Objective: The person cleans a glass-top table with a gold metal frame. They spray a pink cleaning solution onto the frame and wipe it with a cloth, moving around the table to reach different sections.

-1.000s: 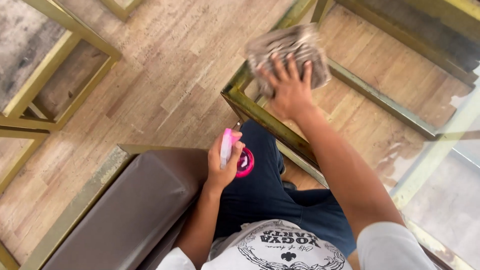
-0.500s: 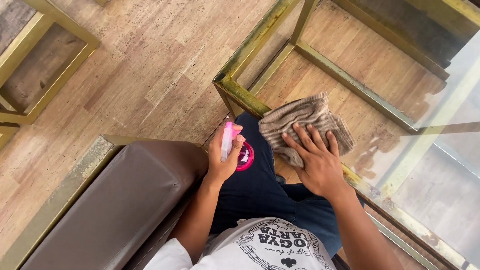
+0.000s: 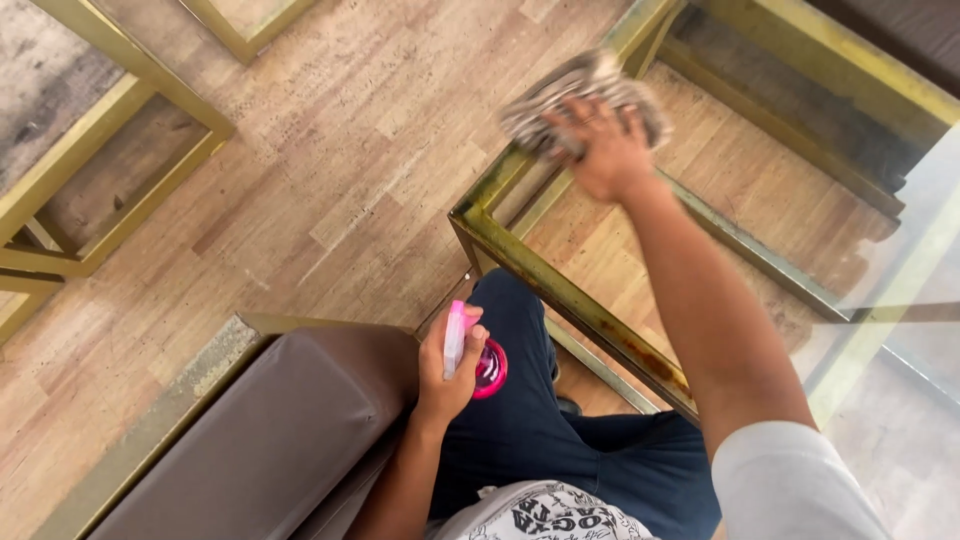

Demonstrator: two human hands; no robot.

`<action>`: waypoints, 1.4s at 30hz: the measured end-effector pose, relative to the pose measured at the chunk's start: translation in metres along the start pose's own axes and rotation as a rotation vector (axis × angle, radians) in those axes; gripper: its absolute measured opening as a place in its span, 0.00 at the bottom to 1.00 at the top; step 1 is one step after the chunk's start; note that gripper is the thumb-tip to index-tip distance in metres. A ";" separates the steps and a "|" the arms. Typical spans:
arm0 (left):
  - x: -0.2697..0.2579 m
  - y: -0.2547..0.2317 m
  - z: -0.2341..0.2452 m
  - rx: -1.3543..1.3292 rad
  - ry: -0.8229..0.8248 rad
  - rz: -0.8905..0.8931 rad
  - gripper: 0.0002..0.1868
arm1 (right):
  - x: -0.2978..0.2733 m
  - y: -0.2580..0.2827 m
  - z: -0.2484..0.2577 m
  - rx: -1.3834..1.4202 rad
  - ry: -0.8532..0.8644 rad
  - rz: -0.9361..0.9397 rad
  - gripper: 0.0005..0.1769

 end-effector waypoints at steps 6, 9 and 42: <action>-0.009 -0.003 0.004 -0.020 0.006 0.181 0.17 | -0.016 -0.047 0.007 0.179 0.188 -0.451 0.35; -0.007 0.000 -0.007 -0.035 0.057 0.175 0.14 | -0.064 -0.045 -0.024 0.045 0.131 -0.352 0.39; 0.046 -0.065 -0.099 -0.331 0.136 -0.199 0.14 | -0.124 -0.091 -0.038 -0.032 0.082 -0.353 0.40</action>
Point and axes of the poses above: each hand's wrist, its own x-axis towards the middle knuckle, its own z-axis out of the back of the hand, y = z × x, the point moved 3 cm from there along x, towards the middle knuckle, and after that the axes turned 5 degrees about y, right-handed, at the moved point
